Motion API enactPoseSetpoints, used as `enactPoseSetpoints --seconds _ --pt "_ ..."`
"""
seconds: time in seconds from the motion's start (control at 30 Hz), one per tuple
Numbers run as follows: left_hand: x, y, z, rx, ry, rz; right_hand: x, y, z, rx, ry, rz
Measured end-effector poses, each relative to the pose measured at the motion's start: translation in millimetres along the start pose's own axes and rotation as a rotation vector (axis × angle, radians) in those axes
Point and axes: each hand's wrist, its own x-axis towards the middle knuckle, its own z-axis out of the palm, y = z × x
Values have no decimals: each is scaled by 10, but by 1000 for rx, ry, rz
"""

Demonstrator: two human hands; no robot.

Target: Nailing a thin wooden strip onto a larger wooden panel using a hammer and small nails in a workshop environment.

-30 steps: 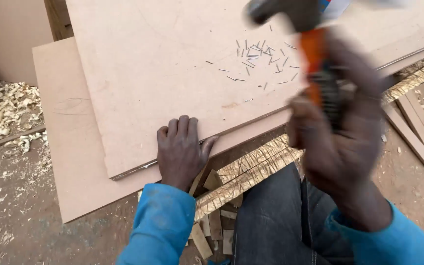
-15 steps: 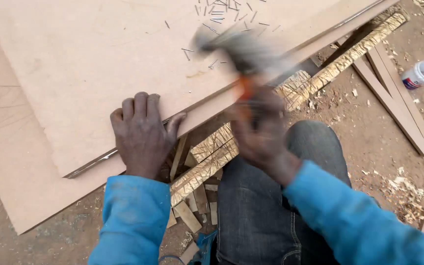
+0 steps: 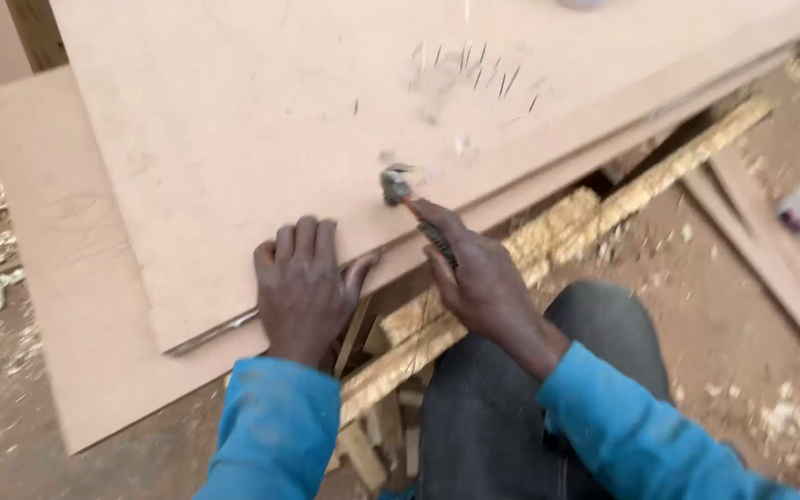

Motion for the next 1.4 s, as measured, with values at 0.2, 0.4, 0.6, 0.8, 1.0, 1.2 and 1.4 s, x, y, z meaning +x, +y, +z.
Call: enactPoseSetpoints --seconds 0.2,0.4,0.6,0.8,1.0,1.2,1.4 --pt "-112 -43 -13 20 -20 -10 -236 430 -41 -27 -172 -103" --pt "41 42 -6 -2 17 8 -96 240 -26 -155 -334 99" --pt "-68 -1 -6 48 34 28 -59 500 -296 -148 8 62" --pt "29 -10 -196 -8 -205 -6 -64 1026 -326 181 264 285" --pt "588 -42 3 -526 -540 -262 -106 1134 -278 5 281 215" --pt "951 -63 404 -622 -559 -145 -125 1219 -291 -71 287 176" --pt "907 -259 132 -469 -650 -185 -147 1250 -302 -101 297 129"
